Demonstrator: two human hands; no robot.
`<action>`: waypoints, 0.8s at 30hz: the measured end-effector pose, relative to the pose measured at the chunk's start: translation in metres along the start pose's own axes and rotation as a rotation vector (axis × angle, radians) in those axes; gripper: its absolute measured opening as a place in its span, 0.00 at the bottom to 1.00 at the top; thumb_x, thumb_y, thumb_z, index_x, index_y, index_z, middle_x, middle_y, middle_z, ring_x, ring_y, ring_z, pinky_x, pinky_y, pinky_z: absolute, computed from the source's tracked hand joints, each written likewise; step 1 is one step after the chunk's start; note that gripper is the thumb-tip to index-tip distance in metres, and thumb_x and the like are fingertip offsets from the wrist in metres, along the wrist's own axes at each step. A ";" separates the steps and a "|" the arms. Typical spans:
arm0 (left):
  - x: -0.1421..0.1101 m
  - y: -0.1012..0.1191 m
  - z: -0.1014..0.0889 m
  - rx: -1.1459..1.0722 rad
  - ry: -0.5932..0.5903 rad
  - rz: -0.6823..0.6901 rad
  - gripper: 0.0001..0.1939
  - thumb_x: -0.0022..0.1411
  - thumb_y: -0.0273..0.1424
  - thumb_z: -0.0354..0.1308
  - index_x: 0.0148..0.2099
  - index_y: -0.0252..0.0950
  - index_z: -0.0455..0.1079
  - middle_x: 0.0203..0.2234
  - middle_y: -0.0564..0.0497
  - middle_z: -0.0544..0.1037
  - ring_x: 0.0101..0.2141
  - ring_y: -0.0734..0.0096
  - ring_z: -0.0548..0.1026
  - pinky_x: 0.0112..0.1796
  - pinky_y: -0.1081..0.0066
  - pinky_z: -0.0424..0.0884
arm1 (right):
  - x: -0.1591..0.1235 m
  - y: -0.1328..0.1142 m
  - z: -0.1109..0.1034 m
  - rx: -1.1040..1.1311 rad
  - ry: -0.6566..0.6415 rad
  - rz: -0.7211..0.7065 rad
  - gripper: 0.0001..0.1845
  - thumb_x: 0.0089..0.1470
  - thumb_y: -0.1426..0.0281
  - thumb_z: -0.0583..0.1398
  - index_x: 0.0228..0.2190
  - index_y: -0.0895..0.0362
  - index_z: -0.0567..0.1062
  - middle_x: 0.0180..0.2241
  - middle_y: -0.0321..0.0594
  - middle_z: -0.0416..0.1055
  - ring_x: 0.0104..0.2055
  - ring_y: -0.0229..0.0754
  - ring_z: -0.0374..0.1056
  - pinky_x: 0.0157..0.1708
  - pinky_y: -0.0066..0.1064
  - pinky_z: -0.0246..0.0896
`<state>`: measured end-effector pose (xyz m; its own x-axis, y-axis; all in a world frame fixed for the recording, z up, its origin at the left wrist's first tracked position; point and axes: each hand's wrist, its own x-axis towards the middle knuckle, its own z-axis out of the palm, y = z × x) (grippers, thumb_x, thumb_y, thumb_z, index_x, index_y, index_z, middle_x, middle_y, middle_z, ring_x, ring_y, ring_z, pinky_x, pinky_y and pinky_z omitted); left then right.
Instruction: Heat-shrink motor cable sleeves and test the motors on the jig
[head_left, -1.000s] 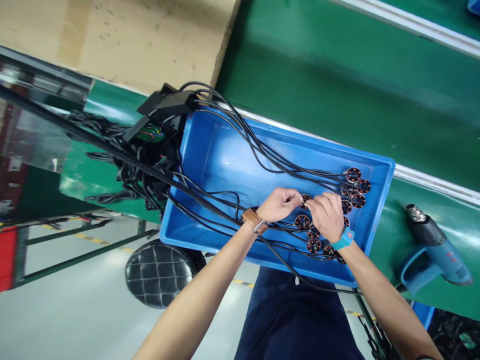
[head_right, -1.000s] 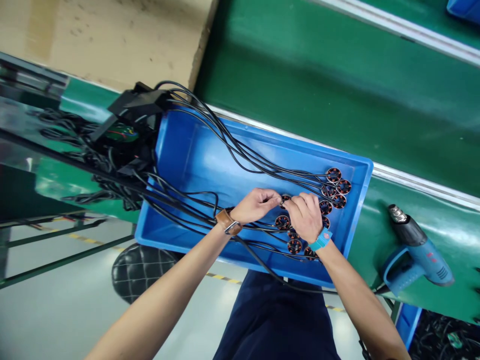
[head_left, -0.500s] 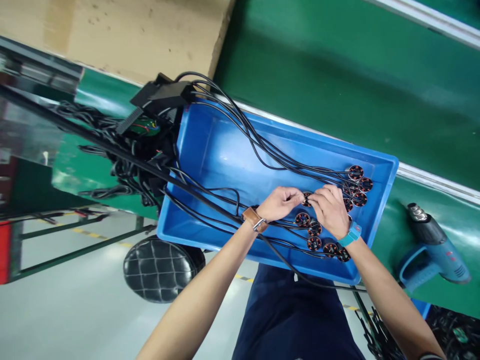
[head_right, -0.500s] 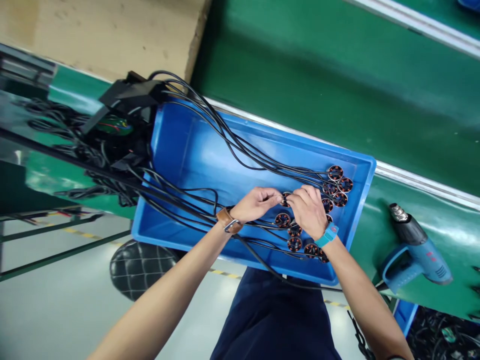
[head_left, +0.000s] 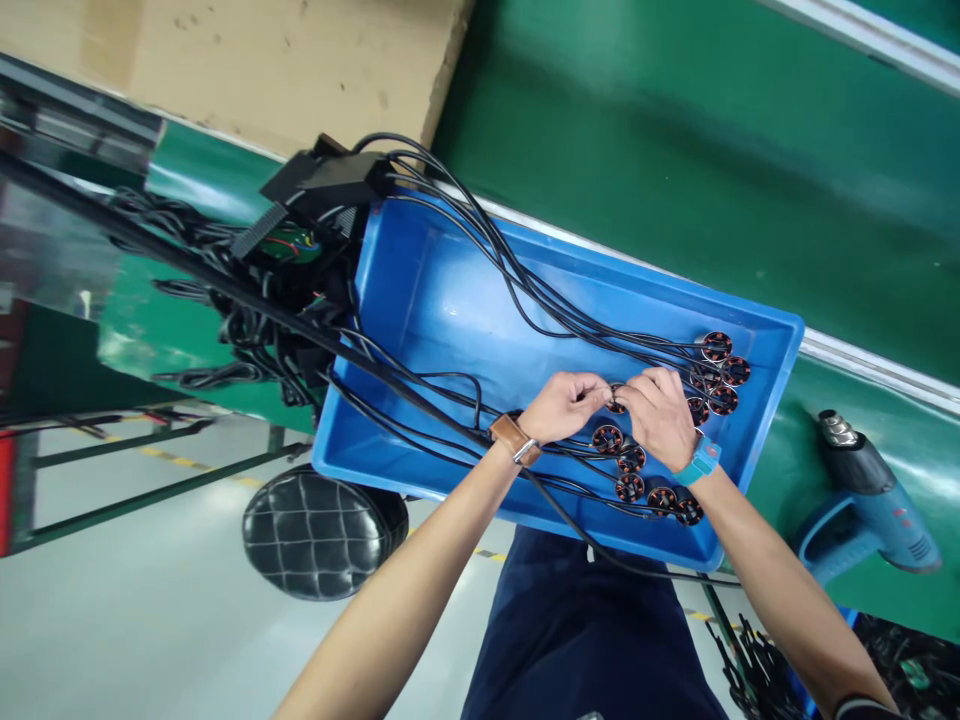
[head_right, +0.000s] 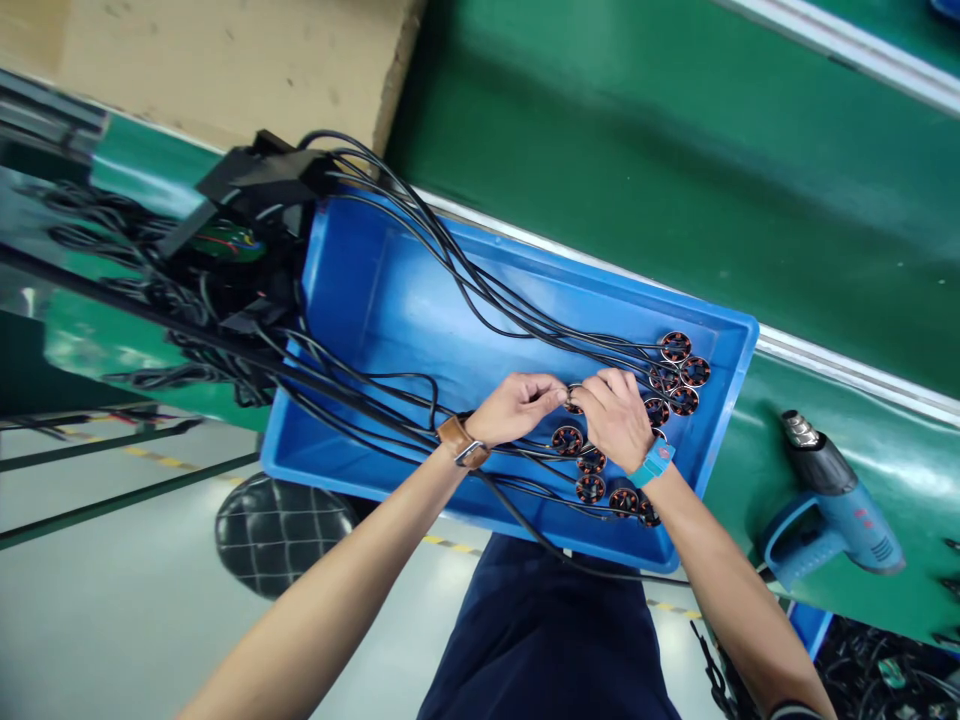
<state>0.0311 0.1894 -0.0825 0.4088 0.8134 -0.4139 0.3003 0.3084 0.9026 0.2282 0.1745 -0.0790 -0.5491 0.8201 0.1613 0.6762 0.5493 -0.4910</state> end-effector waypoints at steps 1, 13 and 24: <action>0.000 0.000 0.000 -0.003 0.003 0.001 0.17 0.63 0.42 0.54 0.31 0.34 0.71 0.21 0.55 0.71 0.25 0.75 0.65 0.30 0.73 0.62 | 0.000 0.000 0.000 0.012 -0.006 0.007 0.12 0.66 0.74 0.53 0.38 0.55 0.77 0.36 0.41 0.74 0.44 0.46 0.60 0.43 0.40 0.54; -0.001 -0.001 0.005 0.012 0.035 -0.004 0.16 0.64 0.42 0.52 0.30 0.34 0.68 0.21 0.57 0.66 0.24 0.76 0.62 0.29 0.73 0.60 | 0.003 0.005 -0.006 0.096 -0.013 0.010 0.11 0.68 0.70 0.54 0.36 0.56 0.75 0.35 0.40 0.73 0.44 0.45 0.60 0.42 0.39 0.53; -0.006 0.003 0.015 0.086 0.164 0.018 0.15 0.66 0.39 0.51 0.30 0.35 0.68 0.20 0.57 0.66 0.24 0.76 0.63 0.29 0.73 0.60 | 0.003 -0.001 -0.001 0.028 -0.018 0.062 0.13 0.68 0.69 0.54 0.32 0.55 0.74 0.32 0.40 0.72 0.42 0.45 0.60 0.41 0.40 0.51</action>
<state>0.0427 0.1779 -0.0791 0.2712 0.8898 -0.3671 0.3695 0.2559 0.8933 0.2259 0.1767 -0.0768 -0.5156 0.8492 0.1141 0.6953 0.4925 -0.5235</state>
